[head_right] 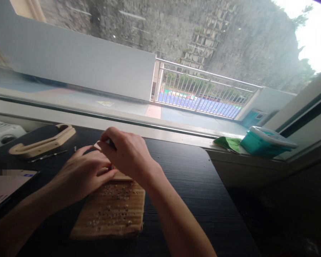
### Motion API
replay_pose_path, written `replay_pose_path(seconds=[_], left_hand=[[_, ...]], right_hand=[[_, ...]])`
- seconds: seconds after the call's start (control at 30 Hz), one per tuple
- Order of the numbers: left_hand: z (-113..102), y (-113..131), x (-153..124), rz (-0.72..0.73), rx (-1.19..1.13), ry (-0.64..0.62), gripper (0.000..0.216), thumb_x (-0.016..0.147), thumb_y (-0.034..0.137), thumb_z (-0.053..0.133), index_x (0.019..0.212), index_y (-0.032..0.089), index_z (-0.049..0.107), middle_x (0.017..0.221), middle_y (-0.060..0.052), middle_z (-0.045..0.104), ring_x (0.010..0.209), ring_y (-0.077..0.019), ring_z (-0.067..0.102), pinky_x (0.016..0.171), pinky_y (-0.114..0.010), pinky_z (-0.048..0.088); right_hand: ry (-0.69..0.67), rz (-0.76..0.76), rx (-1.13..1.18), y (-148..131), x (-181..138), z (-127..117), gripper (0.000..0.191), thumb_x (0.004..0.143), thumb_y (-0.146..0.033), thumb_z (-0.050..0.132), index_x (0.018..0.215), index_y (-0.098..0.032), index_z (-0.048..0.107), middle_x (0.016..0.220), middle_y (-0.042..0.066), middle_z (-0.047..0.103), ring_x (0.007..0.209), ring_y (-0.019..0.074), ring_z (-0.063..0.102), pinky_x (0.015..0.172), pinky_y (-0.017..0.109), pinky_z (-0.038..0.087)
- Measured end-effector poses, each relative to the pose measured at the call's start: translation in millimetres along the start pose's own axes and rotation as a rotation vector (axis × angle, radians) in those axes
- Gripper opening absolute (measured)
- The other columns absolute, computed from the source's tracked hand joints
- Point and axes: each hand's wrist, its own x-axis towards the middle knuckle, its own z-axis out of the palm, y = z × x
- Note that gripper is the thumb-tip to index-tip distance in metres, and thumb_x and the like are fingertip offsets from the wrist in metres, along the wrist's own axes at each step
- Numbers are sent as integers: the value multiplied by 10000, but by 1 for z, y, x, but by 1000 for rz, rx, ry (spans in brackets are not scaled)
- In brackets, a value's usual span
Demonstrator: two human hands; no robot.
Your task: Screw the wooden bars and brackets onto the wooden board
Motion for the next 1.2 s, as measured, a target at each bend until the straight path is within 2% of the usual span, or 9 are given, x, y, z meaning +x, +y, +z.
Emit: replay_pose_path(seconds=[0.13, 0.23, 0.3, 0.4, 0.5, 0.87, 0.93, 1.07, 1.2], left_hand=[[1, -1, 0, 0, -10, -14, 207, 797, 336, 504, 721, 240, 672, 865, -30, 701, 942, -244, 593, 1003, -510, 256], [2, -2, -1, -4, -16, 3, 207, 796, 327, 507, 862, 230, 679, 910, -44, 706, 957, -246, 594, 1014, -496, 258], [2, -2, -1, -4, -26, 7, 212, 793, 323, 512, 875, 228, 683, 919, -47, 708, 954, -247, 595, 1013, -491, 264], [1, -2, 0, -8, -37, -23, 213, 797, 338, 512, 778, 238, 699, 856, -36, 716, 922, -244, 600, 1018, -497, 251], [0, -1, 0, -16, -42, -28, 199, 790, 337, 526, 771, 238, 697, 841, -33, 717, 920, -241, 595, 1020, -502, 242], [-1, -3, -1, 8, -79, 17, 164, 776, 303, 550, 670, 228, 650, 813, -19, 684, 885, -215, 581, 987, -482, 270], [-1, -3, -3, 3, -97, 20, 160, 782, 289, 550, 666, 229, 644, 811, -13, 681, 872, -205, 583, 986, -480, 269], [-3, -3, -5, 2, -143, 34, 141, 794, 279, 544, 712, 226, 646, 807, -8, 675, 878, -205, 587, 999, -490, 251], [-4, -5, -6, 4, -161, 39, 134, 794, 277, 546, 729, 224, 650, 814, -14, 674, 893, -214, 586, 995, -496, 250]], right_hand=[[-34, -25, -8, -2, -2, -1, 165, 876, -294, 486, 981, -195, 565, 723, -31, 577, 610, 74, 459, 572, 209, 325], [-88, -73, 33, -7, -5, -6, 300, 847, -220, 511, 1147, -203, 508, 858, -5, 607, 670, 81, 494, 617, 213, 358], [-98, -87, 58, -9, -6, -8, 352, 851, -186, 495, 1203, -206, 478, 890, 4, 611, 682, 80, 501, 634, 214, 367], [-103, -62, 44, -9, -6, -3, 299, 889, -251, 476, 1185, -217, 497, 802, -6, 606, 659, 85, 498, 608, 217, 355], [-97, -15, 8, -7, -3, 3, 278, 893, -322, 485, 1157, -236, 506, 777, -10, 598, 648, 90, 491, 575, 216, 330], [-73, 54, -43, -7, -4, -7, 208, 853, -318, 531, 1029, -208, 523, 686, -37, 560, 592, 84, 461, 560, 214, 317], [-113, 87, -37, -8, -7, -14, 190, 818, -317, 579, 966, -203, 544, 683, -41, 567, 586, 77, 465, 560, 209, 323], [-309, 115, -59, -15, -5, -29, 125, 790, -289, 597, 870, -192, 597, 669, -41, 581, 561, 65, 452, 543, 198, 325], [-482, 62, -206, -30, 9, -40, 109, 774, -243, 574, 850, -203, 641, 671, -31, 589, 564, 70, 436, 523, 201, 294]])
